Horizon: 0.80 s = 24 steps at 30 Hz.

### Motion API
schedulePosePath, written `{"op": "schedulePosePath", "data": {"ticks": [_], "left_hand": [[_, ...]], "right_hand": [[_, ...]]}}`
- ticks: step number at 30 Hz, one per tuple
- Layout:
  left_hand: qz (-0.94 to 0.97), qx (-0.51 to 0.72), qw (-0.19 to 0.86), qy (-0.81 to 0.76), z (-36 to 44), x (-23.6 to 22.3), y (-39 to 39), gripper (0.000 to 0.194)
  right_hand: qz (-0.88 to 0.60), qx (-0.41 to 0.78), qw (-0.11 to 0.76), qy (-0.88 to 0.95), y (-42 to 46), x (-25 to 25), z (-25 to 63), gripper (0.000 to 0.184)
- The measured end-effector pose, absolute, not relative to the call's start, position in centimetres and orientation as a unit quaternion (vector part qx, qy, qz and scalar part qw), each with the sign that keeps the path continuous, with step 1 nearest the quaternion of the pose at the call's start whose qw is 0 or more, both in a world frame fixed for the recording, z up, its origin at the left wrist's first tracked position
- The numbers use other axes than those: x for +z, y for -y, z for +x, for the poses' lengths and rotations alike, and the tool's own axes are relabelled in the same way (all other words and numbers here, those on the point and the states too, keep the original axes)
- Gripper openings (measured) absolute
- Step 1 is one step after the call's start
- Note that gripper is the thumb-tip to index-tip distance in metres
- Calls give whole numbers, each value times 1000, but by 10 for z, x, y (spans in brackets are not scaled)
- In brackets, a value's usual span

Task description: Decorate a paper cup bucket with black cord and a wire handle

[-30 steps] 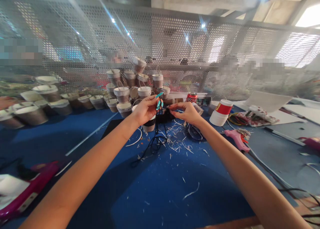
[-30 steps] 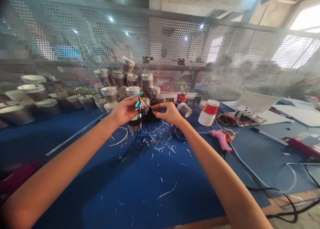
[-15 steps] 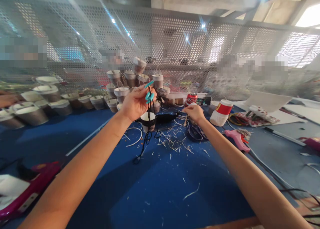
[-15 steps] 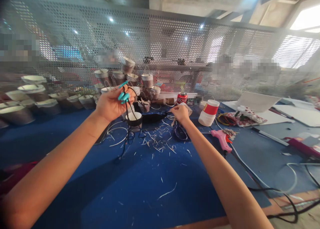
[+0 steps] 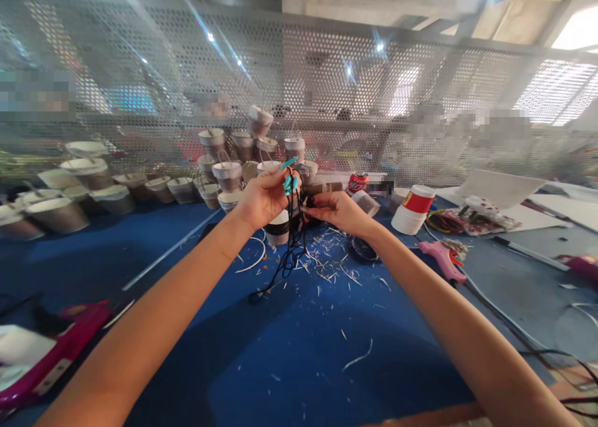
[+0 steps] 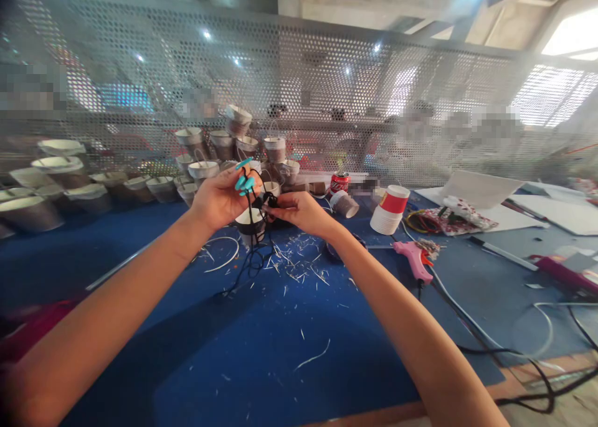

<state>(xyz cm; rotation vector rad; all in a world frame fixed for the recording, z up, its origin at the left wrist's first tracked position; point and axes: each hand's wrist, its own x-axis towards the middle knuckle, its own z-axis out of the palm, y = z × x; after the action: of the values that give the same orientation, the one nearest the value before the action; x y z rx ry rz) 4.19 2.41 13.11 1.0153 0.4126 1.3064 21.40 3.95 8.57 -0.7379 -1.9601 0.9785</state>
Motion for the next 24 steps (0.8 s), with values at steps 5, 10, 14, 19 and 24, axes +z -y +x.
{"op": "schedulePosePath", "data": {"ticks": [5,10,14,19,24], "left_hand": [[450,598,649,-138,29,141,-25,27],[440,616,644,-108,19,152,-21,31],[416,638,646,-42,10,163,-14,24],[389,683,618,18,-3,179,0,24],[421,656,626,-12,-4,182,4,30]], "right_hand": [[-311,365,411,775,-59,79,236,29],[-342,381,410,755,-84,55,257,31],[-445,335,403,726,-100,36,272,23],[-547,330,395,661,-111,21,285,29],[-562,380,312,665,-104,40,294,16]]}}
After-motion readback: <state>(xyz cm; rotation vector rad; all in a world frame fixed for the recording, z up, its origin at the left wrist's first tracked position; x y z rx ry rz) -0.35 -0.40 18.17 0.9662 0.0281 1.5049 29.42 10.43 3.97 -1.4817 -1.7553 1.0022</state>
